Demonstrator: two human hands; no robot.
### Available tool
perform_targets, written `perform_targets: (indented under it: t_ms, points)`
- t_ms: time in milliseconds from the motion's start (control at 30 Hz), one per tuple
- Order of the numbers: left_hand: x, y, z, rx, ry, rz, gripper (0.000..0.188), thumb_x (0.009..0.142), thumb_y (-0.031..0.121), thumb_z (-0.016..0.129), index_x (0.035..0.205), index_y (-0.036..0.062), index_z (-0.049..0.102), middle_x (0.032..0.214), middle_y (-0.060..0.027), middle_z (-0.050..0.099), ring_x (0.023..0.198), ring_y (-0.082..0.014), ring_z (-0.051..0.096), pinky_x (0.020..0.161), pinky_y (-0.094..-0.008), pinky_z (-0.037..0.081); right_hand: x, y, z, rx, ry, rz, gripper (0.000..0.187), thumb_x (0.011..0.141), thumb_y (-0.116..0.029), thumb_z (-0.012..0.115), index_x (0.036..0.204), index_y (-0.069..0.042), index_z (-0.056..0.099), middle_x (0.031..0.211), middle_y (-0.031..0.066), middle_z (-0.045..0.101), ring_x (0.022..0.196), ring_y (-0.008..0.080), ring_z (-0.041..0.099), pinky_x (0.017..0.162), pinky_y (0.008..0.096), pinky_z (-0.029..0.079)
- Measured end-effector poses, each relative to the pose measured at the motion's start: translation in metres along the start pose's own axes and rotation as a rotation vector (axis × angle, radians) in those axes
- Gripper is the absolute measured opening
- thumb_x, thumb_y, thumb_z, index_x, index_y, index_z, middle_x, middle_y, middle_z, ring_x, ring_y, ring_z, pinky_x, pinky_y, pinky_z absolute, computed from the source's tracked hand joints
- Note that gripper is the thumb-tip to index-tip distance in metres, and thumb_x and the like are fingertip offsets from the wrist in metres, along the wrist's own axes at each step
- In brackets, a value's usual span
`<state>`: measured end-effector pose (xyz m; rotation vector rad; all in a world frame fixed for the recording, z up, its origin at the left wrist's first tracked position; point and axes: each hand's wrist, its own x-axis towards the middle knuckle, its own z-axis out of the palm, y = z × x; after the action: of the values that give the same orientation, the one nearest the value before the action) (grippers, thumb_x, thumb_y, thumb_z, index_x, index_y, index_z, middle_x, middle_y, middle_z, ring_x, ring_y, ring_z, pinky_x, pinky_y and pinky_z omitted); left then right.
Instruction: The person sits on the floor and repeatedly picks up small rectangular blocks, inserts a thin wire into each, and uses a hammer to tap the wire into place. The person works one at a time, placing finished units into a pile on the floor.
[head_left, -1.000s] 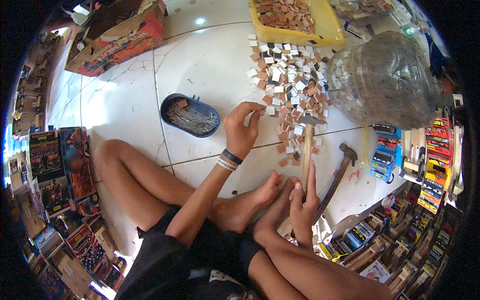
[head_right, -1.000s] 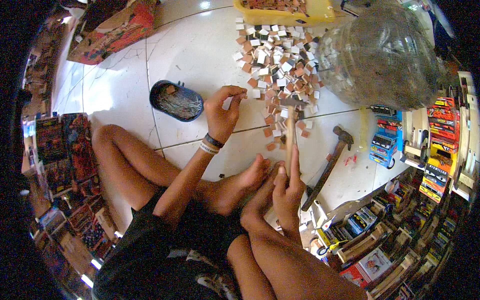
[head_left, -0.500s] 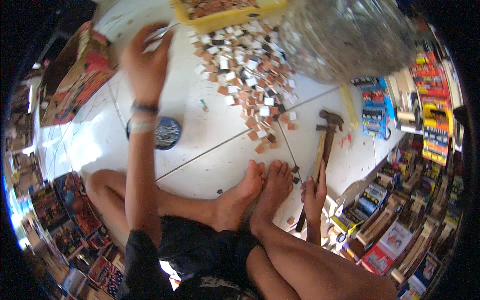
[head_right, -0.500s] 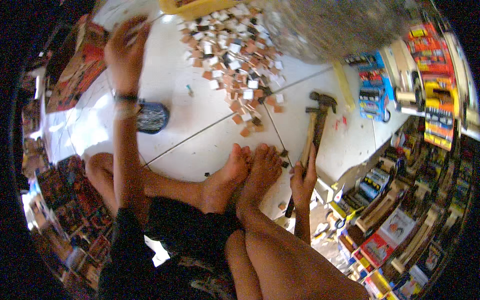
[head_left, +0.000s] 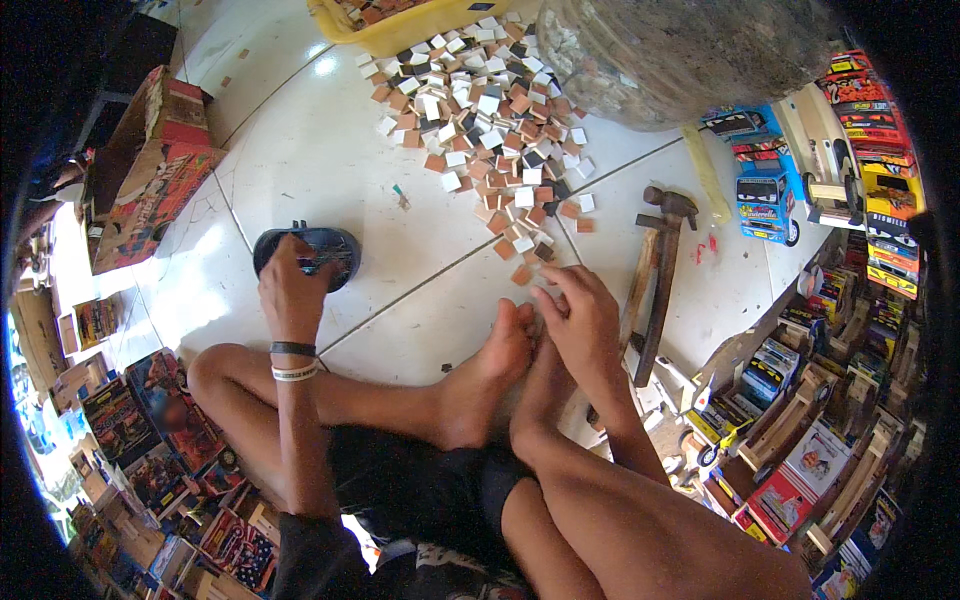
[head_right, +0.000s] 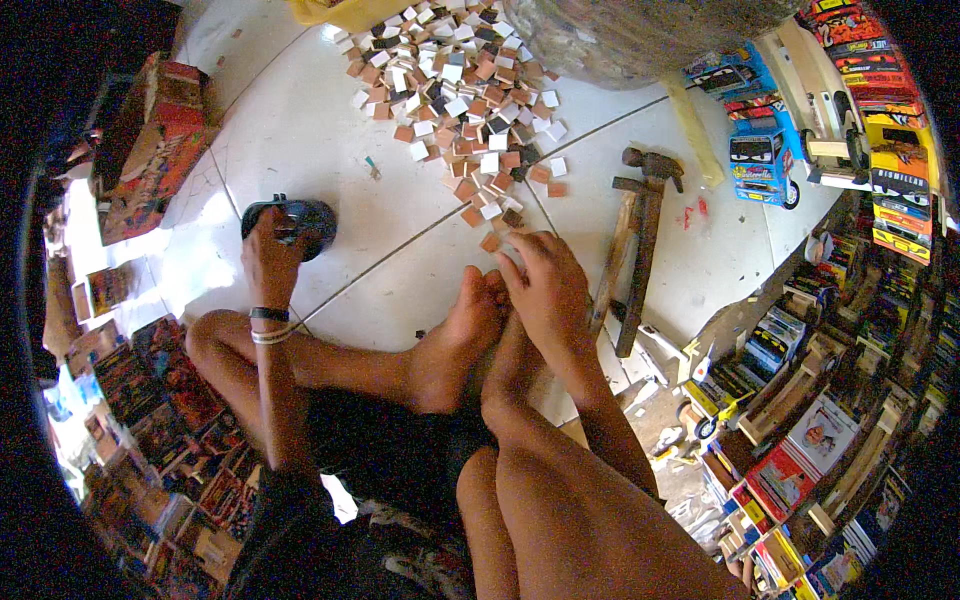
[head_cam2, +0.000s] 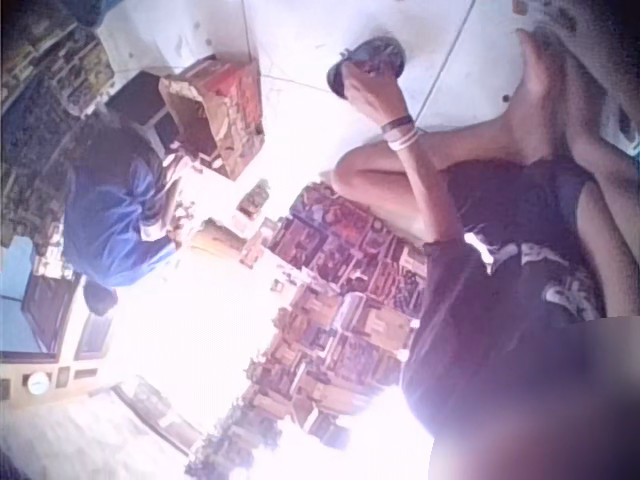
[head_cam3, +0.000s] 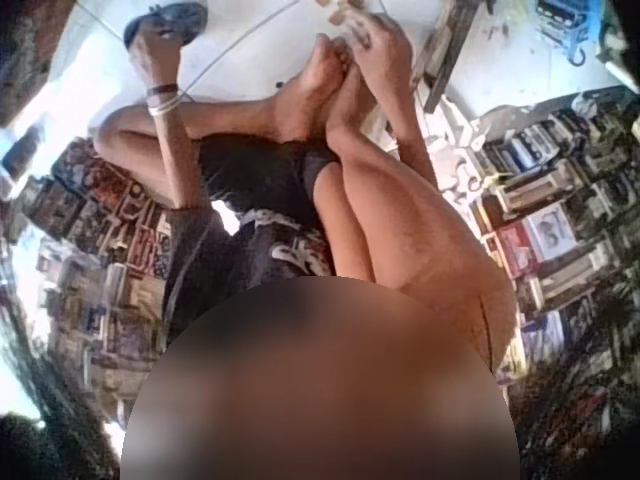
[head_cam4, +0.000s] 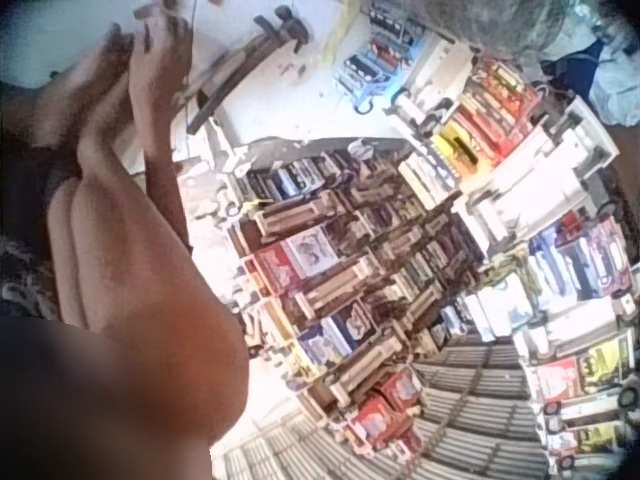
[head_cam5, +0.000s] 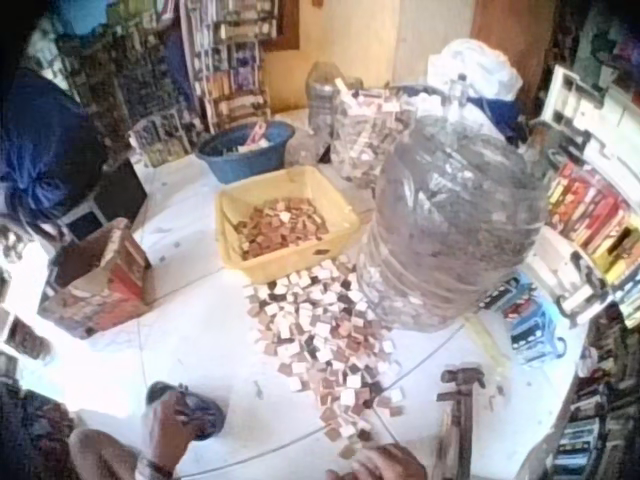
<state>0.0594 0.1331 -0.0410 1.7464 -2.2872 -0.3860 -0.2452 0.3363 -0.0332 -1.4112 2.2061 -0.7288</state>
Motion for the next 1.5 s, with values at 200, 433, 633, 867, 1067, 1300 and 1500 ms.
perform_targets:
  t_ms: [200, 433, 633, 867, 1067, 1300, 1500]
  points:
    - [0.004, -0.004, 0.004, 0.109, 0.003, 0.083, 0.022, 0.071, 0.006, 0.085, 0.091, 0.0025, 0.076, 0.098, -0.0199, 0.075, 0.098, -0.038, 0.072, 0.086, -0.0421, 0.057, 0.015, -0.011, 0.024, -0.05, -0.034, 0.029, 0.021, 0.087, -0.015, 0.08, 0.104, -0.008, 0.07, 0.101, 0.0116, 0.071, 0.091, 0.0342, 0.07, 0.077, 0.0435, 0.056]
    - [0.002, -0.012, -0.016, -0.244, -0.035, -0.111, 0.013, 0.085, 0.008, 0.08, 0.097, 0.0045, 0.082, 0.097, -0.015, 0.078, 0.081, -0.0249, 0.075, 0.072, -0.0336, 0.057, 0.025, -0.016, 0.018, 0.132, 0.007, -0.097, 0.016, 0.085, -0.005, 0.076, 0.096, -0.007, 0.064, 0.099, 0.0113, 0.068, 0.096, 0.0349, 0.068, 0.081, 0.0452, 0.055]
    - [-0.004, -0.013, -0.023, -0.308, 0.083, 0.046, 0.018, 0.094, 0.003, 0.072, 0.109, 0.004, 0.08, 0.097, -0.0126, 0.079, 0.08, -0.0197, 0.074, 0.072, -0.0313, 0.057, 0.037, -0.03, 0.02, 0.173, 0.143, -0.334, 0.024, 0.077, 0.004, 0.079, 0.095, -0.006, 0.066, 0.105, 0.0077, 0.07, 0.101, 0.0301, 0.069, 0.087, 0.0411, 0.055]
    - [-0.011, 0.009, -0.027, -0.568, 0.063, -0.054, 0.015, 0.1, 0.0, 0.065, 0.11, -0.002, 0.077, 0.096, -0.0114, 0.078, 0.089, -0.014, 0.074, 0.077, -0.0296, 0.06, 0.05, -0.038, 0.036, 0.254, 0.112, -0.406, 0.02, 0.083, -0.003, 0.079, 0.098, -0.007, 0.068, 0.101, 0.0085, 0.073, 0.096, 0.0303, 0.071, 0.083, 0.0411, 0.057]
    - [-0.01, 0.053, 0.004, -1.315, -0.047, -0.214, 0.025, 0.104, 0.006, 0.065, 0.124, -0.0085, 0.068, 0.106, -0.0117, 0.072, 0.098, -0.0207, 0.073, 0.092, -0.0379, 0.065, 0.079, -0.05, 0.071, 0.286, 0.012, -0.333, 0.02, 0.088, -0.003, 0.075, 0.106, -0.005, 0.065, 0.099, 0.0146, 0.074, 0.093, 0.0356, 0.072, 0.08, 0.0444, 0.056]
    - [0.008, 0.092, 0.042, -1.621, -0.048, -0.329, 0.032, 0.104, 0.005, 0.064, 0.133, -0.0082, 0.063, 0.107, -0.0109, 0.07, 0.1, -0.0203, 0.071, 0.094, -0.0414, 0.065, 0.108, -0.055, 0.095, 0.27, -0.013, -0.32, 0.028, 0.089, 0.001, 0.073, 0.115, -0.003, 0.062, 0.1, 0.0183, 0.074, 0.095, 0.0376, 0.072, 0.079, 0.0452, 0.056]
    - [0.017, 0.109, 0.067, -1.478, 0.119, -0.287, 0.024, 0.101, -0.002, 0.066, 0.124, -0.0065, 0.07, 0.102, -0.0086, 0.072, 0.093, -0.0175, 0.073, 0.087, -0.0331, 0.066, 0.113, -0.051, 0.102, 0.328, 0.026, -0.319, 0.033, 0.089, 0.0, 0.072, 0.119, -0.004, 0.057, 0.104, 0.0202, 0.071, 0.095, 0.042, 0.07, 0.08, 0.049, 0.054]
